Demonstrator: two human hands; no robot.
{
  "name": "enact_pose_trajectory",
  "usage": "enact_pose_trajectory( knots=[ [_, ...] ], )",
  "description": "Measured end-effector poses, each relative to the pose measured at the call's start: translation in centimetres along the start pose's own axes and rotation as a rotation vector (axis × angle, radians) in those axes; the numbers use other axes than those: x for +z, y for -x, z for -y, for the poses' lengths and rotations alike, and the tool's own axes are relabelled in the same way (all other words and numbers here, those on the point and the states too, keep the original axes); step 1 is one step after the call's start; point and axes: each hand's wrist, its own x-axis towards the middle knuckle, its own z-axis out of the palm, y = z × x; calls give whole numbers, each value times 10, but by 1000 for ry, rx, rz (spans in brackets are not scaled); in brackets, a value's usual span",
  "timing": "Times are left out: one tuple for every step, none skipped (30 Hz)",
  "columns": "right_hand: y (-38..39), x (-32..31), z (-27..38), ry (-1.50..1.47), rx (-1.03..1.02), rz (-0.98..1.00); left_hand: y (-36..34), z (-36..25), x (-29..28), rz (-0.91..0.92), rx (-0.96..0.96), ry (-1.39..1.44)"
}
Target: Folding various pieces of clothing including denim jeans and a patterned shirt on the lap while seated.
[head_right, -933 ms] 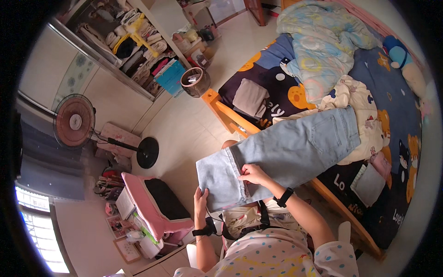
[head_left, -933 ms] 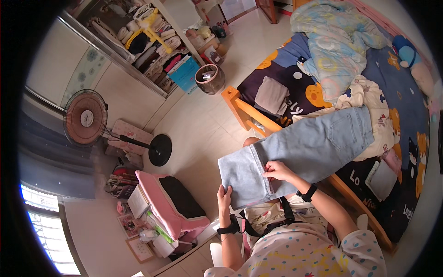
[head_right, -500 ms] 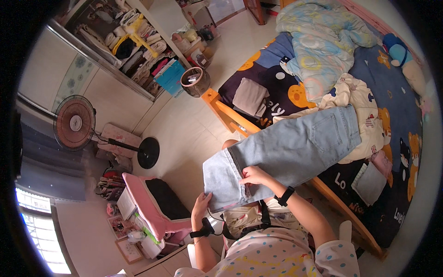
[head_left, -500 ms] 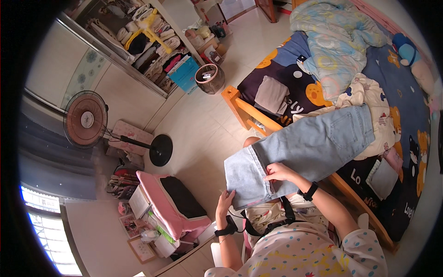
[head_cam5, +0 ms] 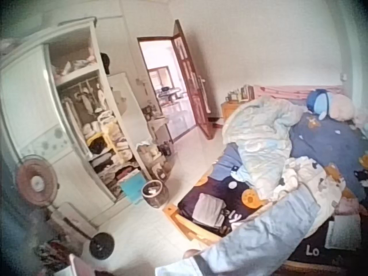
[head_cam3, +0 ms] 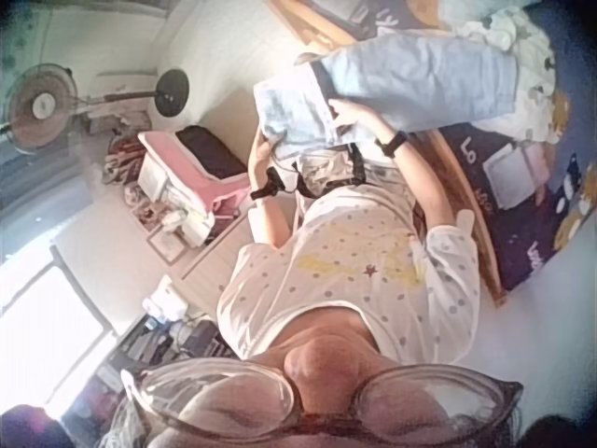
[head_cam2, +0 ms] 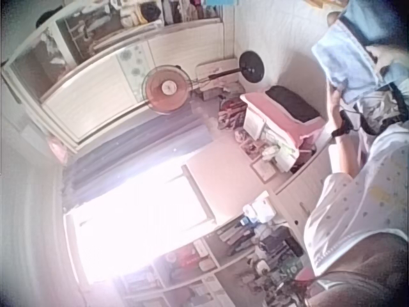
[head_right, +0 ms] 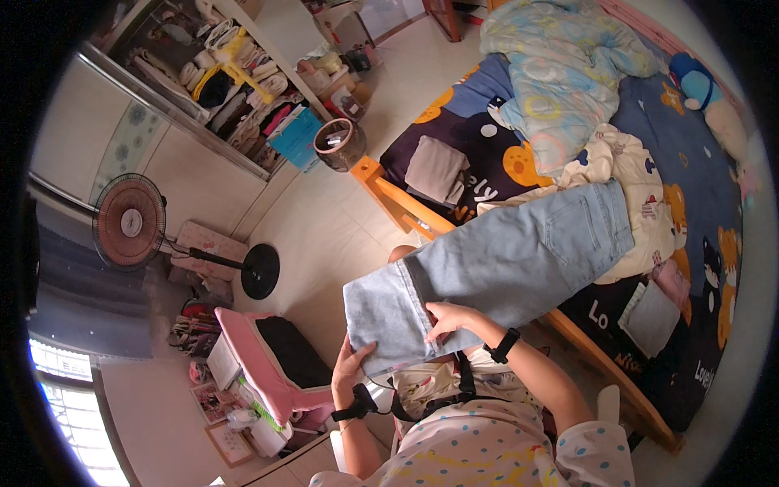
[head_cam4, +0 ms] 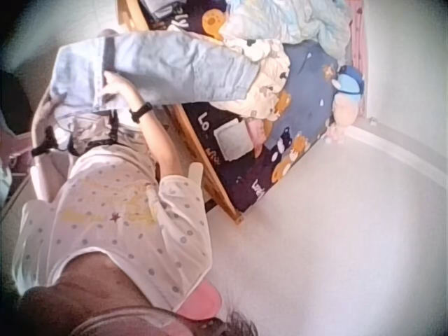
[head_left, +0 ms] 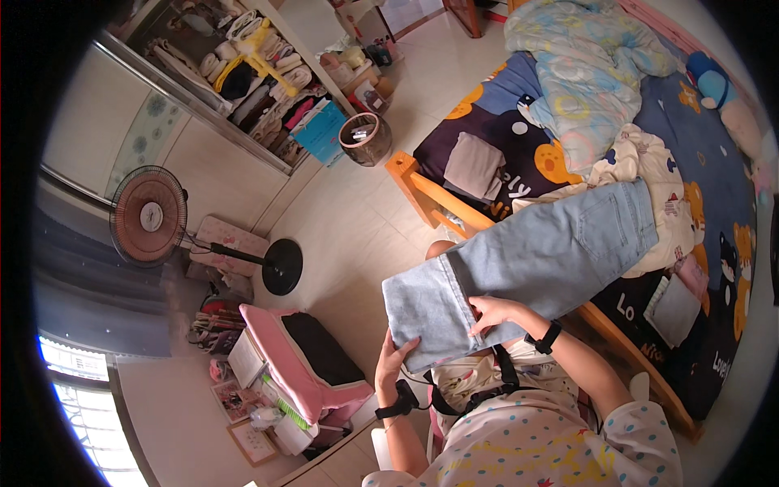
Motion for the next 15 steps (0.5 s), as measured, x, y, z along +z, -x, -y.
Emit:
enact_pose_trajectory(
  knots=[
    [0, 1, -1, 36, 0, -8, -1, 0, 1, -34, -26, 28],
    [-1, 2, -2, 34, 0, -9, -1, 0, 2, -68, -52, 56],
    [-2, 2, -3, 9, -16, 3, -2, 1, 1, -67, -53, 55],
    [-3, 3, -4, -15, -33, 16, -4, 2, -1, -119, -82, 105],
    [-3, 4, -6, -17, -34, 14, -5, 3, -2, -171, -111, 156],
    [-3, 6, -7, -41, -43, 15, -5, 2, 0, -169, -113, 154],
    [-3, 6, -8, -66, -53, 16, -4, 1, 2, -182, -106, 146],
    [-3, 6, -8, -69, -53, 13, -4, 0, 3, -195, -98, 138],
    [-3, 7, -8, -64, -56, 18, -4, 1, 2, -195, -98, 136],
    [-3, 8, -7, -58, -60, 23, -6, 3, 0, -188, -100, 152],
    [-3, 8, -6, -60, -62, 22, -7, 4, -2, -181, -102, 168],
    [-1, 7, -3, -5, -29, 20, -8, 5, -2, -181, -102, 167],
    [0, 6, 1, 51, 3, 18, -8, 7, -3, -190, -82, 147],
    [2, 4, 4, 50, 2, 19, -8, 8, -4, -200, -63, 127],
    [5, 1, 7, 85, 21, 51, -9, 8, -4, -198, -63, 126]
  ],
)
